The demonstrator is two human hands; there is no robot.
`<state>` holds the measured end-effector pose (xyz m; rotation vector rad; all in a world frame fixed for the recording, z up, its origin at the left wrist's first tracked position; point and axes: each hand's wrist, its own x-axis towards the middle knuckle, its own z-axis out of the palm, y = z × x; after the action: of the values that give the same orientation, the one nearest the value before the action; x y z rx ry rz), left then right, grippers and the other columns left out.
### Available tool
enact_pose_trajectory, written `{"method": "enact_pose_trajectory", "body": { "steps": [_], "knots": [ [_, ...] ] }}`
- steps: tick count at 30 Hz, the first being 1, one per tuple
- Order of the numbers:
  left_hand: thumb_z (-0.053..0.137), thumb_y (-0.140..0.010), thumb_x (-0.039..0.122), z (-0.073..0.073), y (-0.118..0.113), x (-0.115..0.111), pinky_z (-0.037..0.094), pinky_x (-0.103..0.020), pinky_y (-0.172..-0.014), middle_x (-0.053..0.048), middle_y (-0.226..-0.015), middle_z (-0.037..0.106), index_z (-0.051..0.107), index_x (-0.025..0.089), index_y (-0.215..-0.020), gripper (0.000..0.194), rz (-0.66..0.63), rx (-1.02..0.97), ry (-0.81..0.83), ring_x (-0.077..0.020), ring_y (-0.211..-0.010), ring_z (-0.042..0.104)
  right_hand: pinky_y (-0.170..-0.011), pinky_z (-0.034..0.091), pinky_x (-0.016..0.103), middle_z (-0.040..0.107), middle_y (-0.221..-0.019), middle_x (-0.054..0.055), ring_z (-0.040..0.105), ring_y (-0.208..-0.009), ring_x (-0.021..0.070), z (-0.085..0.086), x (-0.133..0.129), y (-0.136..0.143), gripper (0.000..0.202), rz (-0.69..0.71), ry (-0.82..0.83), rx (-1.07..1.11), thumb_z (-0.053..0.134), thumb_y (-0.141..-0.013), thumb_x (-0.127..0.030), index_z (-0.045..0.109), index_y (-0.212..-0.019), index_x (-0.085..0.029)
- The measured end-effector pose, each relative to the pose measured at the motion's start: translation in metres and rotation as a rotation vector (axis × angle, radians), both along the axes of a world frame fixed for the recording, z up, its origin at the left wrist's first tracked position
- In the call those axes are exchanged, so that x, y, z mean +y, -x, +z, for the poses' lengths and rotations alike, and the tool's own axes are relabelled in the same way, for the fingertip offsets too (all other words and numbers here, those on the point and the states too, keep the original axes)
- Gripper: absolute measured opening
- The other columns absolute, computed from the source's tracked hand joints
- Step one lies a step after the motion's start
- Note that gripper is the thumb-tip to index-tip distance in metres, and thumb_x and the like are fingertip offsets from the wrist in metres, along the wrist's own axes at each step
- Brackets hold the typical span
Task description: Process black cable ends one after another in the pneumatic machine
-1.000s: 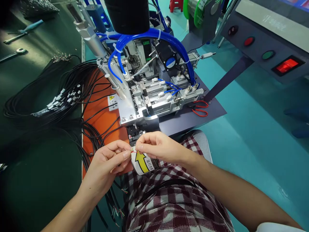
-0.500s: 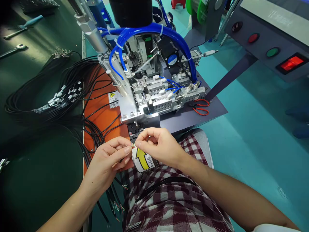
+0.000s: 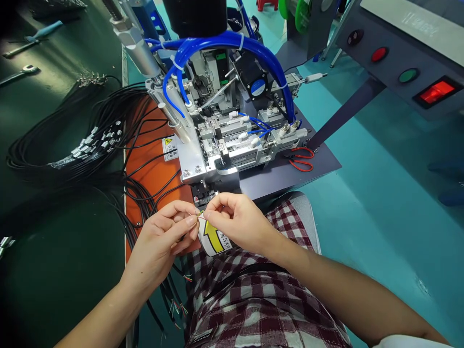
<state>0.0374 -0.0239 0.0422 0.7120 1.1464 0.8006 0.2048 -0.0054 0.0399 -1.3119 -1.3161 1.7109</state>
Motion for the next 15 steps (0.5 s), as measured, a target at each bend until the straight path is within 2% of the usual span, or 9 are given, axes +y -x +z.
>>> {"method": "enact_pose_trajectory", "body": {
  "steps": [2, 8, 13, 15],
  "knots": [
    [0.071, -0.078, 0.033, -0.0018, 0.0007, -0.0005, 0.042, -0.016, -0.046, 0.007, -0.057, 0.055, 0.061, 0.019, -0.082, 0.017, -0.015, 0.019, -0.024, 0.0007, -0.038, 0.029, -0.054, 0.036, 0.022, 0.054, -0.071, -0.001, 0.047, -0.063, 0.0101, 0.0000, -0.0010, -0.0003, 0.013, 0.005, -0.018, -0.027, 0.059, -0.082, -0.025, 0.059, -0.074, -0.016],
    [0.071, -0.079, 0.036, -0.0056, 0.0023, -0.0037, 0.037, -0.018, -0.045, 0.009, -0.041, 0.043, 0.062, 0.020, -0.080, 0.018, -0.034, 0.200, -0.100, -0.0040, -0.037, 0.036, -0.051, 0.035, 0.022, 0.051, -0.065, -0.003, 0.044, -0.057, 0.0091, -0.0015, -0.0068, -0.0012, 0.013, 0.030, -0.097, -0.060, 0.058, -0.084, -0.026, 0.059, -0.074, -0.017],
    [0.071, -0.078, 0.037, -0.0054, -0.0003, -0.0040, 0.033, -0.018, -0.044, 0.009, -0.038, 0.041, 0.061, 0.019, -0.076, 0.020, 0.040, 0.185, -0.083, -0.0049, -0.037, 0.035, -0.053, 0.038, 0.023, 0.053, -0.066, -0.003, 0.046, -0.058, 0.0095, -0.0024, -0.0081, 0.0018, 0.012, 0.009, -0.131, -0.058, 0.057, -0.084, -0.023, 0.058, -0.074, -0.017],
    [0.070, -0.078, 0.035, -0.0055, -0.0015, -0.0037, 0.034, -0.018, -0.045, 0.008, -0.041, 0.044, 0.061, 0.019, -0.074, 0.019, 0.060, 0.168, -0.080, -0.0044, -0.038, 0.036, -0.054, 0.038, 0.023, 0.054, -0.067, -0.003, 0.047, -0.059, 0.0096, -0.0027, -0.0076, 0.0027, 0.012, 0.006, -0.135, -0.061, 0.057, -0.084, -0.024, 0.058, -0.074, -0.017]
  ]
}}
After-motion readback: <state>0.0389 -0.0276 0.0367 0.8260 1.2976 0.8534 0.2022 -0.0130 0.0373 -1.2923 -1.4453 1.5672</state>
